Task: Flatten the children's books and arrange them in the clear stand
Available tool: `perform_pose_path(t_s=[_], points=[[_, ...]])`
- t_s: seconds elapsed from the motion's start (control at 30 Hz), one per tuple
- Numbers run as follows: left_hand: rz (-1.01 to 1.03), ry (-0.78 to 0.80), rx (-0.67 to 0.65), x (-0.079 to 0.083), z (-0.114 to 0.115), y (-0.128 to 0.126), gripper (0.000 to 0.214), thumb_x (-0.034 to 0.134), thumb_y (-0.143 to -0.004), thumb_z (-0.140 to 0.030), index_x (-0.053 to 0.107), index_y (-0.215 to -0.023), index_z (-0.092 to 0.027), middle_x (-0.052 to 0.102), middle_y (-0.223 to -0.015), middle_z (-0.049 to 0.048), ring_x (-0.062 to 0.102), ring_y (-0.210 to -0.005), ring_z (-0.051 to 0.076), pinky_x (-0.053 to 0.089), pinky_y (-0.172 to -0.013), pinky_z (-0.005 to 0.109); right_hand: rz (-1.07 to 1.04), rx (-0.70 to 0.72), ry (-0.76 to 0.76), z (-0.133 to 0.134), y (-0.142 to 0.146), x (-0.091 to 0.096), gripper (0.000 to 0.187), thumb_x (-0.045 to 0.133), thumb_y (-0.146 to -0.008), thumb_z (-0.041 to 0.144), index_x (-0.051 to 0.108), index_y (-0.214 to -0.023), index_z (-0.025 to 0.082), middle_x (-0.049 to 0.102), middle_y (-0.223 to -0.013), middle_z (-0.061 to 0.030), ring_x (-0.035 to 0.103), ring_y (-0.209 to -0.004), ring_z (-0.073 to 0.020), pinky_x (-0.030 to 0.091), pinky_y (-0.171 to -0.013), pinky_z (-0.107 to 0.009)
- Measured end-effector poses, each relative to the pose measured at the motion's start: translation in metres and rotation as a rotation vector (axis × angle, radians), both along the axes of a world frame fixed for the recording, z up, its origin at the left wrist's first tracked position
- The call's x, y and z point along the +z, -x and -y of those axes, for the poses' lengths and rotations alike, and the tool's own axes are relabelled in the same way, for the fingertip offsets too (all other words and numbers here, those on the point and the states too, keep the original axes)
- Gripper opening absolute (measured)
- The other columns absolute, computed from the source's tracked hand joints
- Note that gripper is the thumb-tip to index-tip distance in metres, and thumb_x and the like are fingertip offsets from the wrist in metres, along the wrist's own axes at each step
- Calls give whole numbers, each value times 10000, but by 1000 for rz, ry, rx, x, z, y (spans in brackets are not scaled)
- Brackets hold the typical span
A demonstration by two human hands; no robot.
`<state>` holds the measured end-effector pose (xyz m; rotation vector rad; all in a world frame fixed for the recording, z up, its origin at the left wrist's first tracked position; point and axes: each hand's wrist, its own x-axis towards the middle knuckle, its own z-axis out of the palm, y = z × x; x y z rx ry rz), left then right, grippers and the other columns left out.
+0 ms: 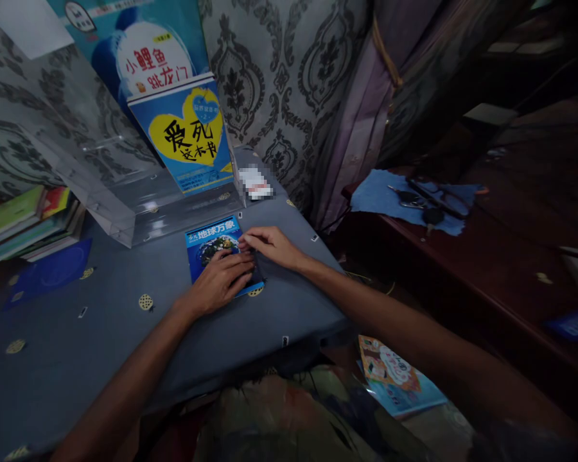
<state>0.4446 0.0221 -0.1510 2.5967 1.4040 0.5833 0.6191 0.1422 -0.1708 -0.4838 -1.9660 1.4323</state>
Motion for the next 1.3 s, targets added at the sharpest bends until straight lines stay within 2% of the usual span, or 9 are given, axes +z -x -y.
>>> perform_pose_path(t_s=[0.17, 0.27, 0.37, 0.5, 0.67, 0.77, 0.93, 1.07, 1.3], points=[[-12, -18, -51, 0, 17, 0, 361, 421, -1055, -291, 641, -1323, -191, 697, -1324, 114, 622, -1268, 221, 397, -1136, 477, 159, 120, -372, 10, -22, -2, 412, 423, -1038, 402, 740, -1167, 174, 770, -1177, -92, 704, -1131, -248, 510, -1029, -420], [-44, -25, -45, 1, 21, -1, 366, 419, -1059, -310, 627, -1343, -208, 687, -1344, 110, 615, -1280, 217, 395, -1137, 479, 230, 155, -501, 12, -29, -2, 427, 394, -1055, 373, 698, -1279, 175, 713, -1315, -110, 648, -1248, -243, 446, -1112, -436], [-59, -20, -42, 3, 22, -1, 365, 417, -1060, -308, 625, -1343, -210, 682, -1353, 111, 611, -1288, 215, 401, -1133, 484, 249, 157, -525, 13, -30, 1, 438, 376, -1064, 367, 677, -1314, 171, 703, -1334, -109, 656, -1231, -230, 468, -1093, -418], [-82, -30, -74, 5, 29, -5, 363, 393, -1064, -257, 626, -1336, -200, 670, -1377, 105, 603, -1304, 205, 384, -1154, 483, 220, 114, -479, 24, -39, 5, 431, 358, -1075, 358, 697, -1282, 190, 754, -1234, -80, 702, -1141, -206, 533, -1007, -378], [-179, -72, -43, 6, 39, -14, 357, 390, -1067, -231, 636, -1321, -176, 708, -1312, 103, 643, -1246, 201, 402, -1141, 459, 220, 104, -551, 41, -55, 3, 358, 435, -1056, 286, 680, -1308, 221, 726, -1301, -72, 630, -1292, -212, 468, -1129, -434], [-246, -112, -9, 7, 47, -21, 363, 389, -1071, -242, 621, -1335, -153, 701, -1322, 116, 617, -1289, 216, 416, -1129, 462, 225, 104, -609, 46, -58, 2, 362, 443, -1052, 266, 657, -1337, 200, 719, -1311, -95, 615, -1314, -218, 482, -1127, -450], [-297, -171, 193, 5, 82, -28, 367, 393, -1059, -202, 607, -1333, -86, 666, -1370, 152, 577, -1338, 270, 453, -1091, 485, 266, 95, -750, 63, -67, -2, 331, 502, -1033, 252, 665, -1320, 222, 675, -1381, -102, 571, -1364, -225, 460, -1154, -485], [-285, -176, 404, -2, 115, -17, 357, 407, -1051, -195, 591, -1344, -109, 666, -1373, 145, 600, -1308, 287, 502, -1036, 493, 325, 67, -816, 74, -73, -7, 376, 522, -1014, 213, 625, -1374, 241, 630, -1439, -99, 556, -1378, -230, 442, -1170, -510], [-209, -257, 573, -11, 138, -4, 366, 484, -1020, -173, 553, -1376, -120, 664, -1369, 155, 642, -1251, 279, 567, -1006, 441, 342, 0, -899, 91, -68, -7, 375, 514, -999, 224, 639, -1339, 128, 630, -1420, -173, 580, -1349, -266, 509, -1124, -474]])
